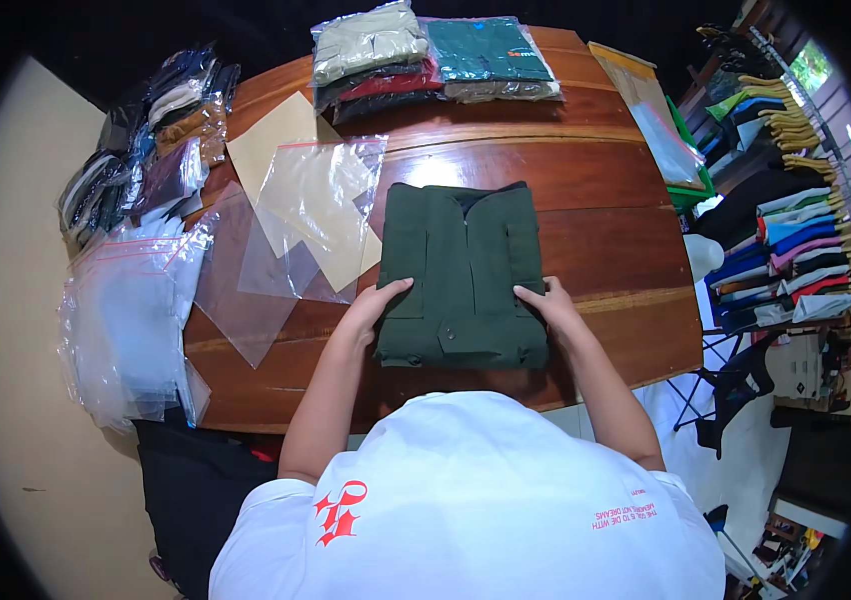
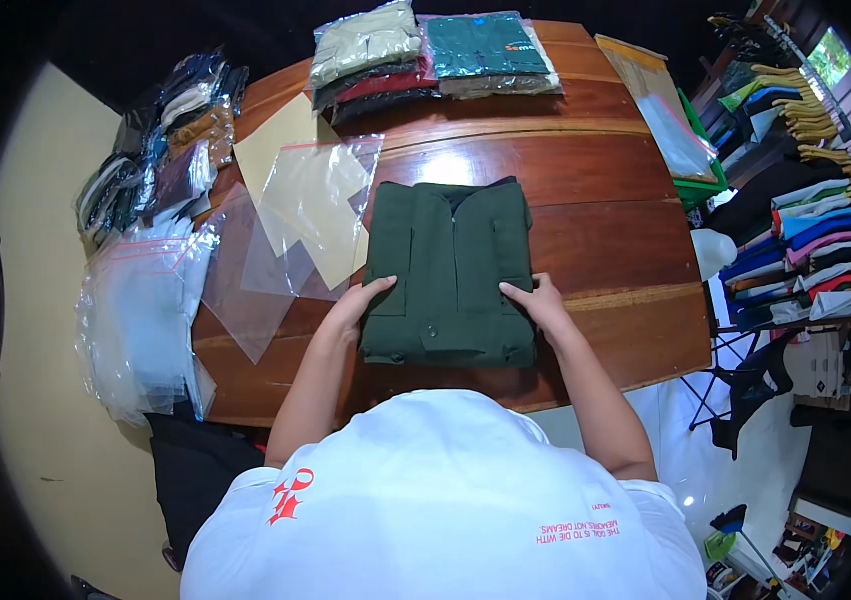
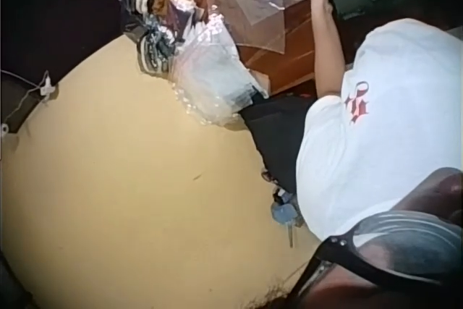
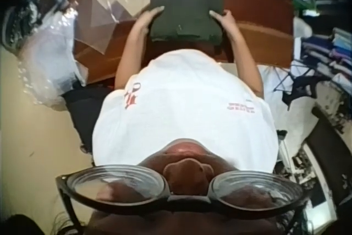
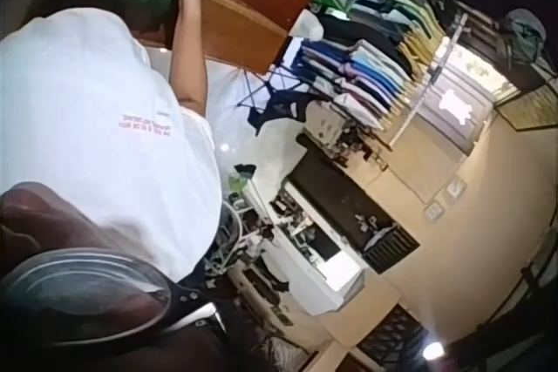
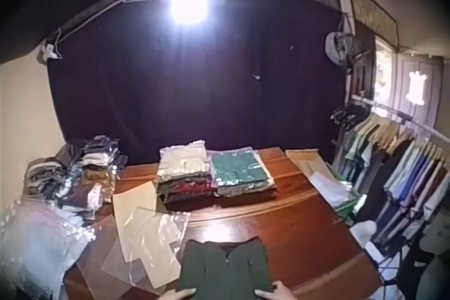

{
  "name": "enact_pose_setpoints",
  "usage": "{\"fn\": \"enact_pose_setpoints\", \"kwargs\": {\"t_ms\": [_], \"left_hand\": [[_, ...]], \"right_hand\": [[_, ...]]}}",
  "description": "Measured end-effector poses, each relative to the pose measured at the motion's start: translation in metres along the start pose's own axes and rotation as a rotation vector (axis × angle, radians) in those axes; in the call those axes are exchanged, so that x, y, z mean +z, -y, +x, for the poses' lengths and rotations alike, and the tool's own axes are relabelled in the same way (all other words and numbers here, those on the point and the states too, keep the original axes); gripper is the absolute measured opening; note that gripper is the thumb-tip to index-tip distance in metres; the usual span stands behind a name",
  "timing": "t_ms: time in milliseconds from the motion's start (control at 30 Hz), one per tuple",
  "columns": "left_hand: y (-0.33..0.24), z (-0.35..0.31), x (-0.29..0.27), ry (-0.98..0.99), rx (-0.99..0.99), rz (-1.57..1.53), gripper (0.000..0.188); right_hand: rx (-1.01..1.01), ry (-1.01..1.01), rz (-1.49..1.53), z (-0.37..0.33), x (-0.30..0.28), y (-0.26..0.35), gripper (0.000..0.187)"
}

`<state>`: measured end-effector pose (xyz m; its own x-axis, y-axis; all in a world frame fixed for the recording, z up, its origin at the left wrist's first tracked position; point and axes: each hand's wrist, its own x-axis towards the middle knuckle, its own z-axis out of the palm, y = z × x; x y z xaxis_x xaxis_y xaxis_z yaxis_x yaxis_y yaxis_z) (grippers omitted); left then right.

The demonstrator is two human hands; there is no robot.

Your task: Folding a green utility vest and placing it into a clear plastic bag.

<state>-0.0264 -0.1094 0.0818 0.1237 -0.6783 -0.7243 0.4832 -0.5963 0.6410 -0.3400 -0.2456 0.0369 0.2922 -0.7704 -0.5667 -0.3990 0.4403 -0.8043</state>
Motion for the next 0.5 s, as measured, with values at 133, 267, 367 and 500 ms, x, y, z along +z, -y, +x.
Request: {"fn": "enact_pose_setpoints", "kwargs": {"t_ms": [133,267,367,500], "left_hand": [[-0.016,-0.038,0.025,0.126,0.252,0.071,0.068],[-0.013,-0.094,0.057,-0.107,0.617,0.417,0.056],[-0.008,-0.142,0.066,-0.265,0.944,0.701,0.038],[-0.004,-0.167,0.053,-0.416,1.563,1.275,0.035]], "right_hand": [[-0.118,0.141,0.215,-0.014,0.012,0.008,0.05],[-0.349,0.065,0.267,-0.024,0.023,0.028,0.052],[-0.015,0.072,0.152,-0.024,0.025,0.056,0.051],[-0.345,0.155,0.707,-0.034,0.039,0.068,0.049]]}}
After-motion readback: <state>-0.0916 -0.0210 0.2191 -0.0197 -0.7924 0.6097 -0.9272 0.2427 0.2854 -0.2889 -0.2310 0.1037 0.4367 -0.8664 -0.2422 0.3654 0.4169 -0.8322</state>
